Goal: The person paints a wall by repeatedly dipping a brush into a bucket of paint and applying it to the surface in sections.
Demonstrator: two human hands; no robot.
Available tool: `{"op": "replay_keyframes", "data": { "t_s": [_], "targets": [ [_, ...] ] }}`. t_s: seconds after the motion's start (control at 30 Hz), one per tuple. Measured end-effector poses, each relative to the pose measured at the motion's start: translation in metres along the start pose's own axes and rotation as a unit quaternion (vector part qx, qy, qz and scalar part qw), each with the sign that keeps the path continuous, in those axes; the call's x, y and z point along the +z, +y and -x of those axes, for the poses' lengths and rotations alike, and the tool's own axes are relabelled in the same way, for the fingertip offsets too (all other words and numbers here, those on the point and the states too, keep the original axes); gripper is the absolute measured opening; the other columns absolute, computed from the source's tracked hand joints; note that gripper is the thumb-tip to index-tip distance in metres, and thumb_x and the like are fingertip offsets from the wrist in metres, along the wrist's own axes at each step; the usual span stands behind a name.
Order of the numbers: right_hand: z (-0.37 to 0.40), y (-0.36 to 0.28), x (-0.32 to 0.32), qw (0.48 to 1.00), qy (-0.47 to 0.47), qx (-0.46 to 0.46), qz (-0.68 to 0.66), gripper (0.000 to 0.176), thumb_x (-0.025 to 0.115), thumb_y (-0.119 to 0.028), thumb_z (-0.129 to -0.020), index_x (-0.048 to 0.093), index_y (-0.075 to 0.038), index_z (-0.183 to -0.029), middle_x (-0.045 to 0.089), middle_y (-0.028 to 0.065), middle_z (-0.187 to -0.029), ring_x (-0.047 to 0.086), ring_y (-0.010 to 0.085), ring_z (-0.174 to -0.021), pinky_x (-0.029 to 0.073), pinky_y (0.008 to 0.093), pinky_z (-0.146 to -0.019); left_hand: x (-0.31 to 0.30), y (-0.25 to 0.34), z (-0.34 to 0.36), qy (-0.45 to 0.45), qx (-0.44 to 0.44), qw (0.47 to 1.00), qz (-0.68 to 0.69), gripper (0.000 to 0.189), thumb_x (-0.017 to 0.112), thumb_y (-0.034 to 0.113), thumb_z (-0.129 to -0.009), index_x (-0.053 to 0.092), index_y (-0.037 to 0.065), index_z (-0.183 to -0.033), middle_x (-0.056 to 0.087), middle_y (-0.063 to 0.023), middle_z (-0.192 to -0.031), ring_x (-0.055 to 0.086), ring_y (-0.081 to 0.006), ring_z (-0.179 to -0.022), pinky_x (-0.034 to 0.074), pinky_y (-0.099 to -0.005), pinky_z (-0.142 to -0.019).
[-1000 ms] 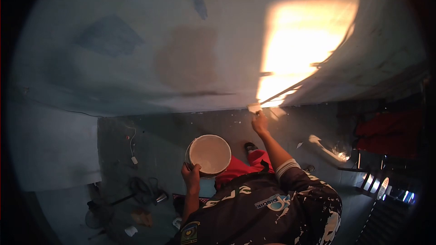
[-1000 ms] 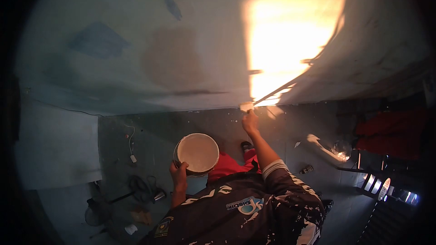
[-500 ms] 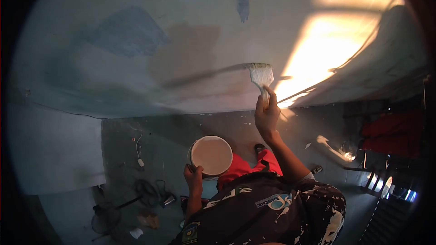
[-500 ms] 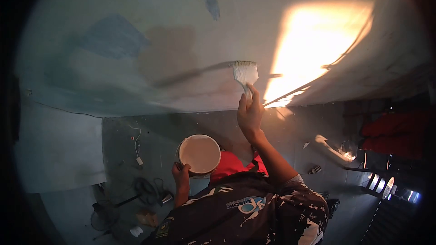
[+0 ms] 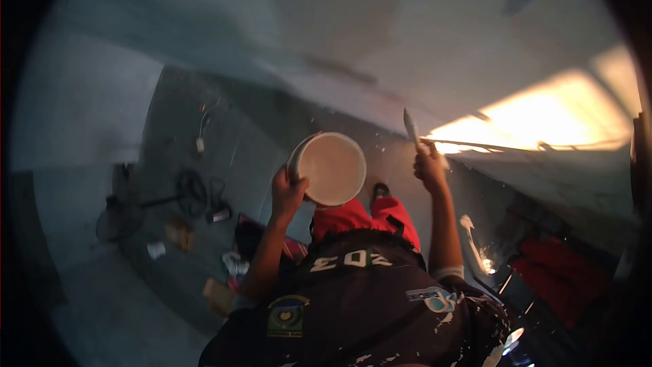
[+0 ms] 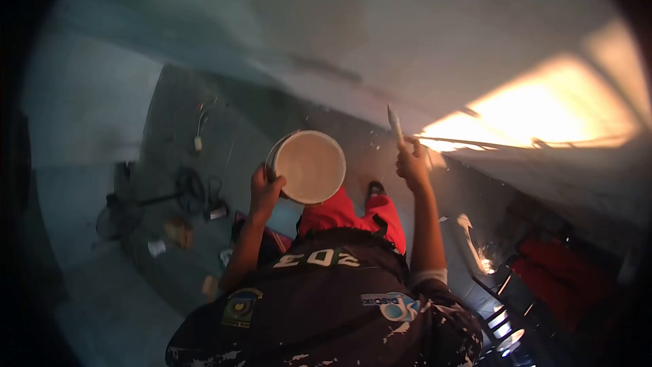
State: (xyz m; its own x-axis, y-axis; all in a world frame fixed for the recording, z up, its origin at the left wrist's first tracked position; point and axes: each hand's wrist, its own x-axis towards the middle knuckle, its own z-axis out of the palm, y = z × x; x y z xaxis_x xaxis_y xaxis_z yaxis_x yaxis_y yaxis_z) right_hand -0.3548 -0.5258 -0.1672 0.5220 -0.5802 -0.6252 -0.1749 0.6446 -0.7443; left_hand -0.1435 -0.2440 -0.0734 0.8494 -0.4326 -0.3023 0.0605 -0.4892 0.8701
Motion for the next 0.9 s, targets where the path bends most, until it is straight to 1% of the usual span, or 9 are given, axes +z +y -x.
{"op": "replay_keyframes", "data": {
  "t_s": [0.1, 0.17, 0.23, 0.33, 0.37, 0.43, 0.57, 0.67, 0.9],
  "targets": [
    [0.071, -0.057, -0.001, 0.983, -0.169, -0.018, 0.069, 0.032, 0.058, -0.021, -0.096, 0.045, -0.012, -0.124, 0.041, -0.0047, -0.062, 0.04, 0.0053, -0.048, 0.031, 0.0225, -0.041, -0.006, 0.031, 0.01, -0.032, -0.032, 0.999, -0.011, 0.02, 0.062, 0.011, -0.069, 0.055, 0.0, -0.085, 0.053, -0.0023, -0.07, 0.051, -0.0121, -0.066, 0.045, -0.0308, -0.062],
    [0.106, -0.085, 0.005, 0.965, -0.204, -0.048, 0.155, 0.032, 0.058, -0.019, -0.095, 0.046, -0.011, -0.124, 0.047, -0.001, -0.062, 0.047, 0.0102, -0.05, 0.036, 0.0269, -0.044, -0.002, 0.043, 0.015, -0.056, -0.046, 0.997, -0.005, 0.02, 0.062, 0.011, -0.069, 0.056, 0.0, -0.085, 0.052, -0.0021, -0.069, 0.051, -0.0117, -0.066, 0.044, -0.0306, -0.061],
    [0.134, -0.111, 0.02, 0.94, -0.231, -0.082, 0.237, 0.032, 0.058, -0.018, -0.094, 0.047, -0.01, -0.123, 0.054, 0.0027, -0.063, 0.053, 0.0151, -0.051, 0.04, 0.0312, -0.047, 0.003, 0.048, 0.02, -0.078, 0.002, 0.997, -0.03, 0.018, 0.062, 0.008, -0.067, 0.044, 0.006, -0.073, 0.038, 0.0043, -0.067, 0.035, -0.0083, -0.061, 0.031, -0.0273, -0.055],
    [0.144, -0.127, 0.048, 0.709, -0.276, -0.261, 0.594, 0.033, 0.062, -0.01, -0.083, 0.055, -0.006, -0.115, 0.061, 0.0173, -0.067, 0.064, 0.0323, -0.065, 0.048, 0.0428, -0.059, 0.01, 0.069, 0.025, -0.129, 0.063, 0.988, -0.06, 0.017, 0.062, 0.008, -0.067, 0.048, 0.004, -0.075, 0.04, 0.0042, -0.067, 0.036, -0.0077, -0.062, 0.032, -0.0261, -0.056],
    [0.142, -0.119, 0.055, 0.713, -0.271, -0.259, 0.593, 0.033, 0.062, -0.01, -0.083, 0.055, -0.006, -0.115, 0.061, 0.0173, -0.067, 0.064, 0.0323, -0.065, 0.048, 0.0428, -0.059, 0.013, 0.07, 0.026, -0.134, 0.064, 0.987, -0.062, 0.017, 0.062, 0.008, -0.067, 0.048, 0.004, -0.075, 0.04, 0.0042, -0.067, 0.036, -0.0077, -0.062, 0.032, -0.0261, -0.056],
    [0.133, -0.098, 0.069, 0.568, -0.286, -0.301, 0.711, 0.031, 0.061, -0.011, -0.081, 0.059, -0.008, -0.112, 0.065, 0.0175, -0.07, 0.067, 0.0308, -0.07, 0.051, 0.0428, -0.061, 0.018, 0.074, 0.028, -0.173, 0.089, 0.978, -0.075, 0.039, 0.062, 0.011, -0.07, 0.061, -0.002, -0.106, 0.063, -0.0078, -0.081, 0.056, -0.0122, -0.072, 0.047, -0.0286, -0.068],
    [0.11, -0.044, 0.077, 0.524, -0.276, -0.377, 0.712, 0.028, 0.062, -0.007, -0.076, 0.065, -0.005, -0.103, 0.069, 0.0123, -0.074, 0.069, 0.0286, -0.071, 0.056, 0.0387, -0.066, 0.038, 0.078, 0.04, -0.189, 0.116, 0.973, -0.066, 0.037, 0.062, 0.011, -0.07, 0.06, -0.002, -0.104, 0.064, -0.0089, -0.082, 0.056, -0.0129, -0.073, 0.048, -0.0287, -0.07],
    [0.1, -0.018, 0.074, 0.526, -0.267, -0.306, 0.747, 0.021, 0.059, -0.012, -0.081, 0.062, -0.007, -0.101, 0.067, 0.0114, -0.069, 0.068, 0.0289, -0.066, 0.054, 0.0413, -0.058, 0.046, 0.085, 0.051, -0.194, 0.11, 0.973, -0.065, 0.018, 0.061, 0.008, -0.071, 0.054, 0.001, -0.085, 0.05, 0.0024, -0.072, 0.042, -0.0063, -0.067, 0.038, -0.0231, -0.061],
    [0.129, -0.041, 0.078, 0.588, -0.26, -0.377, 0.666, 0.02, 0.06, -0.009, -0.079, 0.06, -0.004, -0.098, 0.068, 0.0127, -0.078, 0.07, 0.0294, -0.07, 0.056, 0.0381, -0.059, 0.047, 0.099, 0.063, -0.214, 0.086, 0.971, -0.07, 0.017, 0.06, 0.008, -0.068, 0.046, 0.004, -0.076, 0.039, 0.0049, -0.068, 0.034, -0.0061, -0.063, 0.03, -0.0239, -0.056]
  ]
}}
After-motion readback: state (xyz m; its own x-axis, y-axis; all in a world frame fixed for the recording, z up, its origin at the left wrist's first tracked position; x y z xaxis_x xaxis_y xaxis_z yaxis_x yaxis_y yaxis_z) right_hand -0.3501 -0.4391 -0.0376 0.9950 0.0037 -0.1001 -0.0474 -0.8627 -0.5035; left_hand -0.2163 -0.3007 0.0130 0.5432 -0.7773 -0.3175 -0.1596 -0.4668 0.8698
